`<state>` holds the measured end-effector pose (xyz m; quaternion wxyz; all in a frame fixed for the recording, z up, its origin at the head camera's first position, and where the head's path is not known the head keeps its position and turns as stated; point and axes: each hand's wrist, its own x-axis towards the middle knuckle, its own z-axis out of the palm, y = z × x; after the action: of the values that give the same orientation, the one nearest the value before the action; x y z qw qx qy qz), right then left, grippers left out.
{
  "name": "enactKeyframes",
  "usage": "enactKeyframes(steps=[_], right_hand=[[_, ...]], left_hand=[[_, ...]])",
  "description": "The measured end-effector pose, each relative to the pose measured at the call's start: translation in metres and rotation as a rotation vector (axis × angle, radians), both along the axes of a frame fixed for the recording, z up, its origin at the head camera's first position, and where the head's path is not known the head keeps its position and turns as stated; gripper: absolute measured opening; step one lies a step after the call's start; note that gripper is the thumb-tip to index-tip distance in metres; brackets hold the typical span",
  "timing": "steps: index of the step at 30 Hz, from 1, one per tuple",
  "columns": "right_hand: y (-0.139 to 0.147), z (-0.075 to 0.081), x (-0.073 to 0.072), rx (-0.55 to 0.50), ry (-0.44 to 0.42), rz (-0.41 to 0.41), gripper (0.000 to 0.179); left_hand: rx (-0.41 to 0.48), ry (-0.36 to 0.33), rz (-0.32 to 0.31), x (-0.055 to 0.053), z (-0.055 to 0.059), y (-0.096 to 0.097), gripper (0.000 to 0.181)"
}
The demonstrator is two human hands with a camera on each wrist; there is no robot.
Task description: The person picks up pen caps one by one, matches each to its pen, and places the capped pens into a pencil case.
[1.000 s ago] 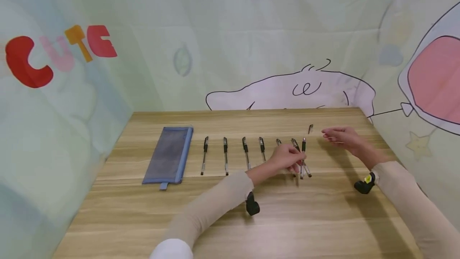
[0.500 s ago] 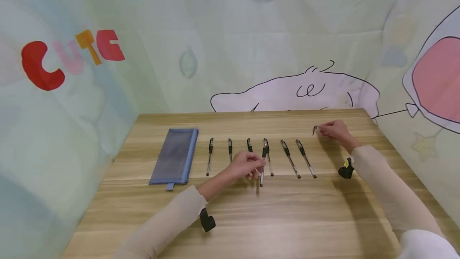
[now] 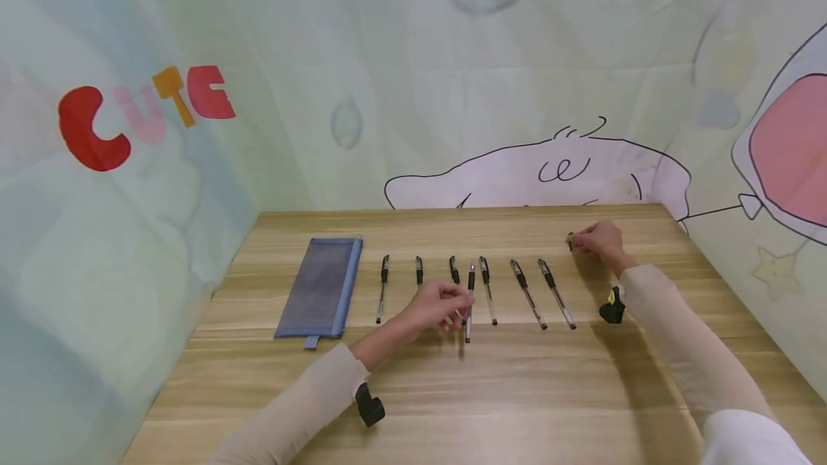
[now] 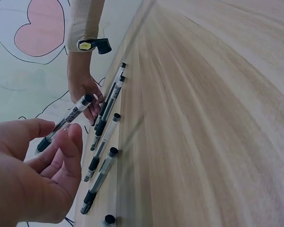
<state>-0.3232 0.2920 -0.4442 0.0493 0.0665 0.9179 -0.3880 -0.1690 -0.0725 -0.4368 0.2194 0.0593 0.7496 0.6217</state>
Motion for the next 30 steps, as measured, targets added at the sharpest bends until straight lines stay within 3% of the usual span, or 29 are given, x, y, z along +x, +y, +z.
enactKeyframes(steps=[5,12,18,23,30], right_hand=[[-0.003,-0.001,-0.004,0.018,0.025,0.004,0.041],[-0.01,0.004,0.001,-0.071,0.054,0.072,0.042],[-0.021,0.023,0.012,-0.205,-0.002,0.167,0.052],[-0.038,0.049,0.025,-0.303,-0.076,0.263,0.059],[-0.075,0.063,0.048,-0.53,-0.18,0.378,0.027]], left_hand=[[-0.014,0.011,0.022,-0.003,-0.002,-0.001,0.025],[-0.02,0.014,0.027,-0.006,-0.003,0.0,0.025],[-0.017,0.019,0.016,-0.004,-0.01,0.003,0.026],[0.009,0.013,0.01,-0.002,-0.012,0.007,0.022],[0.017,0.01,0.017,-0.005,-0.008,0.013,0.021]])
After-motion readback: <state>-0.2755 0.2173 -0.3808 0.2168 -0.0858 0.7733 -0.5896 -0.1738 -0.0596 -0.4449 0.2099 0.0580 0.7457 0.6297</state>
